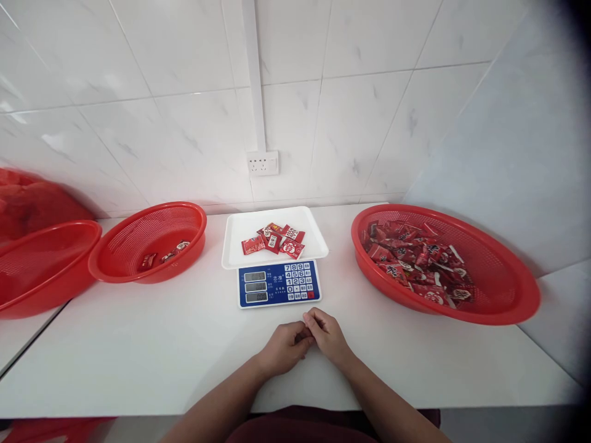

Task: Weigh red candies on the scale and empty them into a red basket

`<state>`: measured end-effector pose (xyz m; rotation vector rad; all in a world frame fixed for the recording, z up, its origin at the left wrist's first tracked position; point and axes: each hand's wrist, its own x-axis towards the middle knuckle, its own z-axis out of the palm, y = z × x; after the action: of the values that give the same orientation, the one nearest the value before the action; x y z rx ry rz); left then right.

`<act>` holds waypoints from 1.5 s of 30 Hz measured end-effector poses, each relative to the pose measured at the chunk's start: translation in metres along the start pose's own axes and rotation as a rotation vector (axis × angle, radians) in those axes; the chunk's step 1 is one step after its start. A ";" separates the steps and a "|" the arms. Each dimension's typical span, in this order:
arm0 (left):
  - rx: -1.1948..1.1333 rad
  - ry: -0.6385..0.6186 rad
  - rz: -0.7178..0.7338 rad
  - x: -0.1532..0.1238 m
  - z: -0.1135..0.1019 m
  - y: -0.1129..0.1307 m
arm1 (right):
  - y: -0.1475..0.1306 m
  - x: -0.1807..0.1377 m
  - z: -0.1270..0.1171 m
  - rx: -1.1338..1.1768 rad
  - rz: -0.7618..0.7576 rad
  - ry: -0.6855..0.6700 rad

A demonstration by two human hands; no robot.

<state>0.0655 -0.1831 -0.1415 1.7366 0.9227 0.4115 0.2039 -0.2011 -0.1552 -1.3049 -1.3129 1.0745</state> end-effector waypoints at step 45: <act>0.842 0.400 0.015 0.083 -0.183 0.070 | -0.004 -0.004 0.000 -0.067 0.055 -0.041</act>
<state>0.0226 -0.0104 -0.0245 2.4693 1.5150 0.4163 0.2032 -0.2050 -0.1513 -1.3821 -1.3605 1.1087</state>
